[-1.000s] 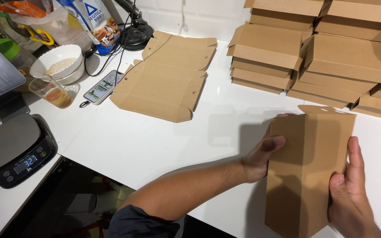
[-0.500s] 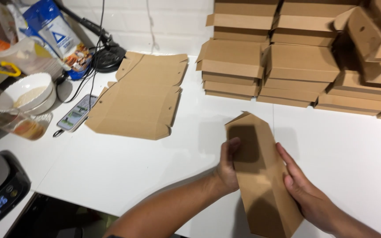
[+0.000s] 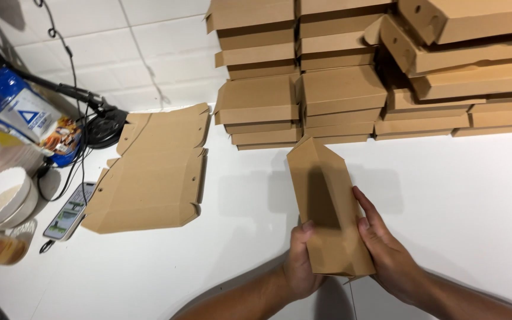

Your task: Folding flat cardboard templates into boxes and stacking them.

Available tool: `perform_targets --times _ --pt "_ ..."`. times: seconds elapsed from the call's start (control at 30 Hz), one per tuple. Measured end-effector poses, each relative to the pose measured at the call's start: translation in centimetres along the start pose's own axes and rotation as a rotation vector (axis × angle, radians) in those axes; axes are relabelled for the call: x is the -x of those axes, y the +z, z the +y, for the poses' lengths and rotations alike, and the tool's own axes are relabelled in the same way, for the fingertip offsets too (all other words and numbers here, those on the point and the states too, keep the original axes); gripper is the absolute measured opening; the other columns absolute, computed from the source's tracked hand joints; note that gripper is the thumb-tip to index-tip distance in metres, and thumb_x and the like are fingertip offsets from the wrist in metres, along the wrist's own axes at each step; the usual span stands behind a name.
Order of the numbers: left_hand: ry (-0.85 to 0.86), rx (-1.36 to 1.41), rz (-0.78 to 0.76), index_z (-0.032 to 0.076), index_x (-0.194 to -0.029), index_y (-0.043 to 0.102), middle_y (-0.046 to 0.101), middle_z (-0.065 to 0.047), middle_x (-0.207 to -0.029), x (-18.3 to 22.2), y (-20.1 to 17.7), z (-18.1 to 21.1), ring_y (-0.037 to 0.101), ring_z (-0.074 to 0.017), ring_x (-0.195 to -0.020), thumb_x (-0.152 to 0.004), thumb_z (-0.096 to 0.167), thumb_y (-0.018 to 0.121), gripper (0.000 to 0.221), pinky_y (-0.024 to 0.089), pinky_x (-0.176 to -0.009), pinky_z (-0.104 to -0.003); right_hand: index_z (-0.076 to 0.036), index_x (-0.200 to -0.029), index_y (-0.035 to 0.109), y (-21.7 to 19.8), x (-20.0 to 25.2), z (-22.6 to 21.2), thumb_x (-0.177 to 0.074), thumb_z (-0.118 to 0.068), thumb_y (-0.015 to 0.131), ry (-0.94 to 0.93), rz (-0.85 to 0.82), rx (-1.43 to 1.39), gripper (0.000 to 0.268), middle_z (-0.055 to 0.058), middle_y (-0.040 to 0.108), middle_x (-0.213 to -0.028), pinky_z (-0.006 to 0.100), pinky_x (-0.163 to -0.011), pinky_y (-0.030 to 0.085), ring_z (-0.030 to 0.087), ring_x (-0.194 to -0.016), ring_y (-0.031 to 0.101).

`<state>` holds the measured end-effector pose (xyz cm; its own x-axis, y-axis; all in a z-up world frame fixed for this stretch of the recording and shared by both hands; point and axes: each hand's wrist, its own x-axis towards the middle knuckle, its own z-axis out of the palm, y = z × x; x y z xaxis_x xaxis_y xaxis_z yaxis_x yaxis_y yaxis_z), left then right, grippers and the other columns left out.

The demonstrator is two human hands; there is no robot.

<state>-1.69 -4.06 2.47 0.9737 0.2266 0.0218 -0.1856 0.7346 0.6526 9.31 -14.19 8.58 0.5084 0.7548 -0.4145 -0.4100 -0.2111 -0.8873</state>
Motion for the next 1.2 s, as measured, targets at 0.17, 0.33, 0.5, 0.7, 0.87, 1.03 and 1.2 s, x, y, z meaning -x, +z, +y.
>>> perform_targets --times 0.17,0.33,0.5,0.7,0.87,1.03,1.2 --pt "0.093 0.147 0.074 0.002 -0.143 0.053 0.064 -0.017 -0.135 0.1 0.6 0.3 0.062 -0.0279 -0.123 -0.093 0.054 0.044 0.073 0.049 -0.107 -0.039 -0.058 -0.162 0.018 0.6 0.7 -1.2 -0.083 -0.049 0.034 0.124 0.013 0.039 0.081 -0.017 0.043 -0.165 0.044 -0.107 0.05 0.016 -0.14 0.054" --pt "-0.017 0.268 0.135 0.009 -0.147 0.051 0.061 -0.015 -0.137 0.4 1.2 2.9 0.059 -0.0314 -0.124 -0.088 0.059 0.041 0.078 0.046 -0.105 -0.046 -0.058 -0.16 0.014 -0.3 0.4 -1.2 -0.084 -0.045 0.041 0.08 -0.066 0.055 0.082 -0.026 0.026 -0.17 0.046 -0.107 0.053 0.016 -0.145 0.05" --pt "-0.08 0.284 0.154 0.011 -0.147 0.051 0.061 -0.015 -0.137 0.4 1.6 3.4 0.058 -0.0306 -0.123 -0.089 0.061 0.04 0.077 0.045 -0.107 -0.044 -0.043 -0.164 0.002 -1.4 -0.5 0.3 -0.087 -0.048 0.042 -0.205 -0.096 0.132 0.087 -0.01 0.035 -0.168 0.036 -0.112 0.045 0.013 -0.145 0.048" --pt "-0.158 0.387 0.24 0.011 -0.154 0.049 0.056 -0.017 -0.15 -0.5 1.1 3.0 0.052 -0.0335 -0.135 -0.091 0.061 0.037 0.081 0.04 -0.113 -0.045 -0.04 -0.164 0.034 -1.0 -0.1 -2.8 -0.091 -0.036 0.048 0.087 0.243 -0.205 0.074 -0.011 0.051 -0.163 0.033 -0.111 0.042 0.014 -0.141 0.053" --pt "-0.11 0.221 0.546 0.008 -0.153 0.054 0.064 -0.033 -0.146 -1.0 1.4 3.2 0.061 -0.0588 -0.122 -0.081 0.071 0.031 0.099 0.055 -0.075 -0.066 0.0 -0.141 0.057 -1.4 -0.4 -2.9 -0.105 -0.027 0.039 -0.103 0.219 -0.631 0.049 0.03 0.066 -0.128 0.053 -0.093 0.046 0.043 -0.112 0.061" --pt "0.436 0.047 0.811 0.038 -0.144 0.049 0.065 -0.01 -0.139 -4.7 1.0 -1.0 0.064 -0.044 -0.111 -0.06 0.013 0.05 0.088 0.055 -0.073 -0.058 -0.033 -0.14 0.045 -0.7 -1.9 0.9 -0.094 -0.028 0.052 -0.22 0.166 -0.624 0.047 0.02 0.06 -0.135 0.048 -0.077 0.055 0.04 -0.096 0.061" --pt "1.172 -0.354 0.621 0.006 -0.12 0.055 0.064 -0.014 -0.116 -8.0 -9.1 -3.1 0.067 -0.0268 -0.088 -0.046 0.027 0.09 0.085 0.057 -0.072 -0.041 -0.029 -0.161 0.006 -5.2 -9.5 4.1 -0.079 -0.018 0.069 -0.544 0.09 -0.47 0.104 0.016 0.053 -0.144 0.058 -0.09 0.057 0.034 -0.121 0.061"
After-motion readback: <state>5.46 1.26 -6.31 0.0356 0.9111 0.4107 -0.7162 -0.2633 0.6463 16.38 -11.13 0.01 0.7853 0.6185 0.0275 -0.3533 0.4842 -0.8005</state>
